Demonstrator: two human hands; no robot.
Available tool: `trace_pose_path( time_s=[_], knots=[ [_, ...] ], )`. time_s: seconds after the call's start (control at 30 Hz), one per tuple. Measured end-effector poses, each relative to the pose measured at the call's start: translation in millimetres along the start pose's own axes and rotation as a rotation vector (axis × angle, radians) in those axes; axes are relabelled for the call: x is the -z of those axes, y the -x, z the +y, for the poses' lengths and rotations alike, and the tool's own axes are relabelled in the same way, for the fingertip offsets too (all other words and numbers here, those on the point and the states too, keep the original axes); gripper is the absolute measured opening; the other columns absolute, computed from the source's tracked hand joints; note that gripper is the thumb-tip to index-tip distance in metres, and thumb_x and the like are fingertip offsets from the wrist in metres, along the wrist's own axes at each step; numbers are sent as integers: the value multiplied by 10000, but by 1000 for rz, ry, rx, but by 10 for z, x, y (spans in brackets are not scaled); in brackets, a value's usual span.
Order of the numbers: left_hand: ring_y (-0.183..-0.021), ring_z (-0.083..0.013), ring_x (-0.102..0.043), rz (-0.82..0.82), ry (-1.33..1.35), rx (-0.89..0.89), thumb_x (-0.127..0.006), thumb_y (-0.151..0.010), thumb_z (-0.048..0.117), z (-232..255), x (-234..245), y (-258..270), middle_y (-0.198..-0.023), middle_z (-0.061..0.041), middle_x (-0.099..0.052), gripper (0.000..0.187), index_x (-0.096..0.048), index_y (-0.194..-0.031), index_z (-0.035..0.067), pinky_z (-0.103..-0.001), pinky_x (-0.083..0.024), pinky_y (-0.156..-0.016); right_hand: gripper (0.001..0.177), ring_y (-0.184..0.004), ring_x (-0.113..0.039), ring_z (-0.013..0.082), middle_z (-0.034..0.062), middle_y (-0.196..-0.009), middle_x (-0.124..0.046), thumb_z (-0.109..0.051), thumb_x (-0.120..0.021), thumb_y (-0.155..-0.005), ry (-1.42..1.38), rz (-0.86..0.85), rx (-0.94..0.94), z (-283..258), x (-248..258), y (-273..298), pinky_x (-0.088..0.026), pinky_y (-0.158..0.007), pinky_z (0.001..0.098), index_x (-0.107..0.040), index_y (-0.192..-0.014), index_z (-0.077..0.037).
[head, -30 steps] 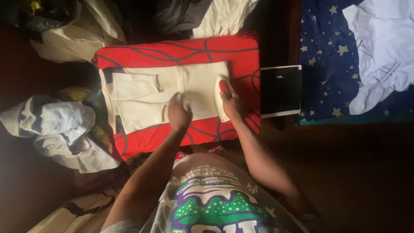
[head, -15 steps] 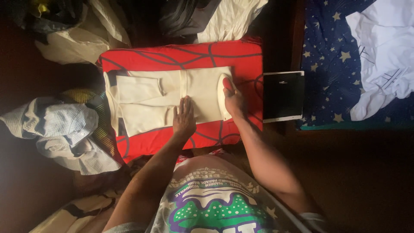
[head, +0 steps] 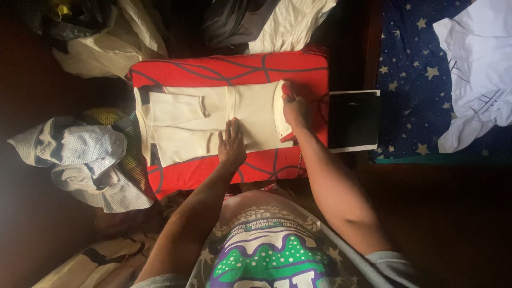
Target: Iron a white long-sleeved shirt on a patterned surface.
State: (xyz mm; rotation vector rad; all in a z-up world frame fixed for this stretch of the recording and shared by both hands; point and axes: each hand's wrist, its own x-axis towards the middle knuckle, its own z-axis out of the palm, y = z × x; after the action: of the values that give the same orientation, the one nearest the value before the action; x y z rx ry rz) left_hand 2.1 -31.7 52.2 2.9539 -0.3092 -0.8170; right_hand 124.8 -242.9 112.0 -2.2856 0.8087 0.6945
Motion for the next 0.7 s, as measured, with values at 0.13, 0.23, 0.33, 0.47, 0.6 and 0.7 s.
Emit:
trace_pose_path(
  time_s=[0.13,0.23,0.33,0.47,0.6,0.7],
  knots=[
    [-1559,-325,-123,-20,-5,12,-616,-958,413,6,-32,-25,-1703,-155,-85,869,-197,-1596,-1,-546,-228,-1206,632,-549,-713,287,171,-694,-717,-553,-596,-913,-171,58,52,280,-246,-350,-568,-548,413,-702,-1054,54],
    [-1553,-328,-147,21,16,12,-641,-938,399,-14,-126,-23,-1701,-152,-110,872,-223,-1594,6,-552,-244,-1198,637,-539,-711,288,179,-650,-703,-586,-599,-925,-147,19,45,449,-337,-462,-571,-538,414,-672,-1009,41],
    [-1561,-329,-186,86,7,-3,-668,-930,371,-55,-210,23,-1711,-148,-146,856,-261,-1594,14,-557,-270,-1201,604,-506,-702,291,167,-648,-706,-569,-616,-892,-218,-41,79,753,-548,-545,-570,-497,430,-654,-971,28],
    [-1550,-335,-201,117,-45,-20,-682,-903,321,-83,-202,-66,-1703,-149,-153,857,-276,-1591,10,-560,-277,-1188,649,-499,-680,269,147,-612,-662,-602,-594,-957,-195,-15,93,1150,-801,-519,-543,-497,418,-689,-872,34],
    [-1535,-341,-168,106,75,-63,-695,-859,318,-133,-134,-35,-1673,-160,-141,889,-283,-1578,-5,-570,-251,-1183,536,-445,-637,255,98,-570,-640,-555,-603,-924,-257,2,24,1180,-736,5,-511,-441,422,-661,-879,-24],
    [-1554,-340,-166,139,158,-130,-693,-867,288,-213,-60,101,-1676,-168,-185,812,-348,-1548,12,-570,-244,-1201,507,-427,-572,237,74,-577,-577,-493,-623,-944,-391,-27,6,1274,-751,174,-463,-414,409,-654,-891,10]
  ],
)
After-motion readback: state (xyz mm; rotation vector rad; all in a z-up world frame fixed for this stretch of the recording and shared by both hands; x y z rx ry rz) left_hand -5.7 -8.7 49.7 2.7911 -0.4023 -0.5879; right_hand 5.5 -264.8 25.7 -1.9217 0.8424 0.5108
